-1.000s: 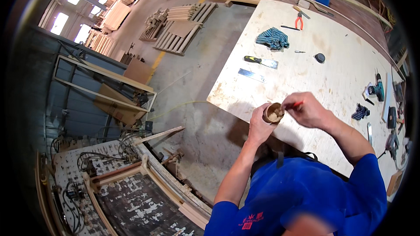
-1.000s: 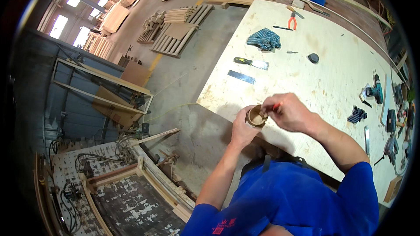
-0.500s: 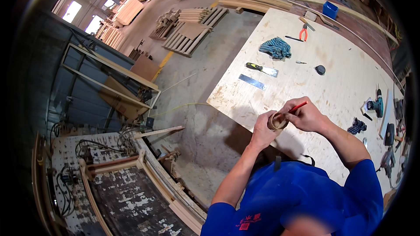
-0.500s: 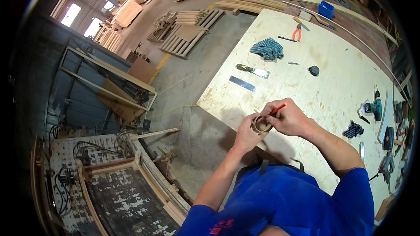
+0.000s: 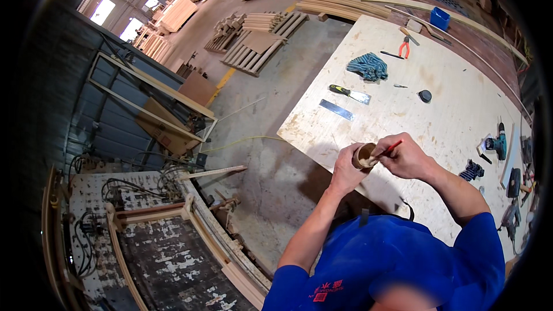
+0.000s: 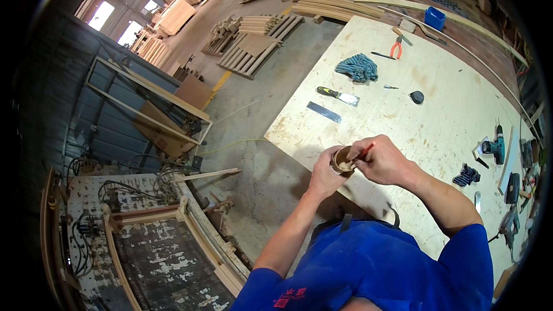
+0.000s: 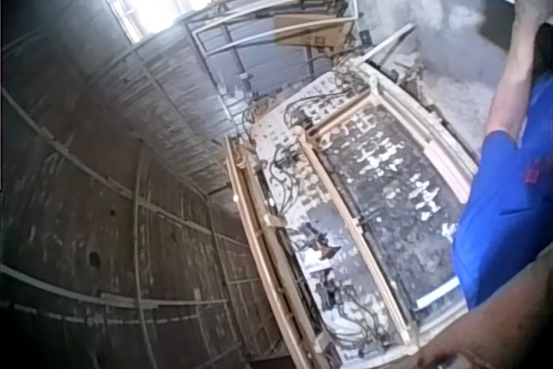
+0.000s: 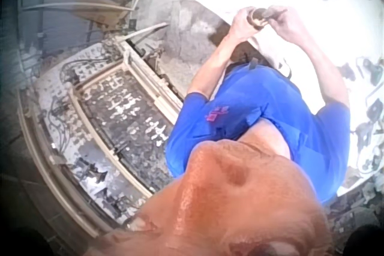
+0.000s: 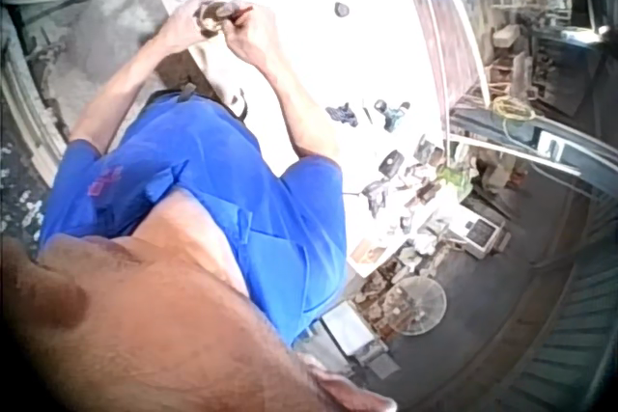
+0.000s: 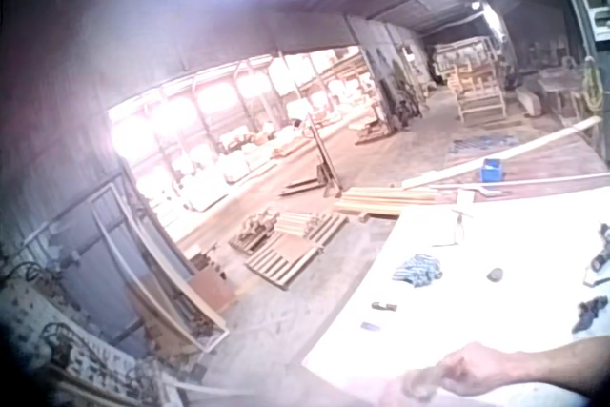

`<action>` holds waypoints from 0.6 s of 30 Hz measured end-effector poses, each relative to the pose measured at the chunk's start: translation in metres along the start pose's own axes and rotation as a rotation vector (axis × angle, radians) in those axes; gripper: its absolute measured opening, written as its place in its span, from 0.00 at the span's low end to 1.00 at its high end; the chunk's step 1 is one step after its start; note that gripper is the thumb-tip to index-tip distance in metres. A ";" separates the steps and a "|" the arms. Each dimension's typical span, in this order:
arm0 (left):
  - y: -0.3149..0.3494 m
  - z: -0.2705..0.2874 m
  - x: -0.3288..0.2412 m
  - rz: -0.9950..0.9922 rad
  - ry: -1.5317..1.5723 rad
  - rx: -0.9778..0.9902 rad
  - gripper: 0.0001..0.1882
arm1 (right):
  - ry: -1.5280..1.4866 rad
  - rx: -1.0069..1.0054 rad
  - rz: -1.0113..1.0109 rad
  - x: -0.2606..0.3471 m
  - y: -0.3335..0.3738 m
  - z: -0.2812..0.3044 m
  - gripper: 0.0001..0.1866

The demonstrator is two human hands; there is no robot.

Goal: The person mixes a liquid from a container into a small cup using a brush, then walks to a palette of wooden chair legs and applies the mixture to the pre-drilled holes using the brush.

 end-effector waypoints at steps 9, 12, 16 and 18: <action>-0.014 0.010 -0.001 0.073 0.039 0.060 0.28 | 0.088 0.075 0.026 0.007 -0.023 0.003 0.07; -0.013 0.002 0.020 0.007 0.045 -0.009 0.33 | -0.095 -0.040 -0.048 0.005 -0.030 0.016 0.07; -0.016 -0.001 0.026 0.027 -0.014 0.001 0.34 | 0.132 0.057 -0.022 -0.002 -0.020 0.007 0.08; -0.013 -0.006 0.026 0.076 0.049 0.031 0.33 | -0.022 0.075 -0.033 0.000 -0.020 0.005 0.08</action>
Point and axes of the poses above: each hand's wrist, its own y-axis away from the middle knuckle, its own z-axis out of the back of the hand, x = y × z, the point moved 2 cm from there along -y, towards the middle knuckle, and after that the axes turned 7 degrees about z, right-handed, at the moved point
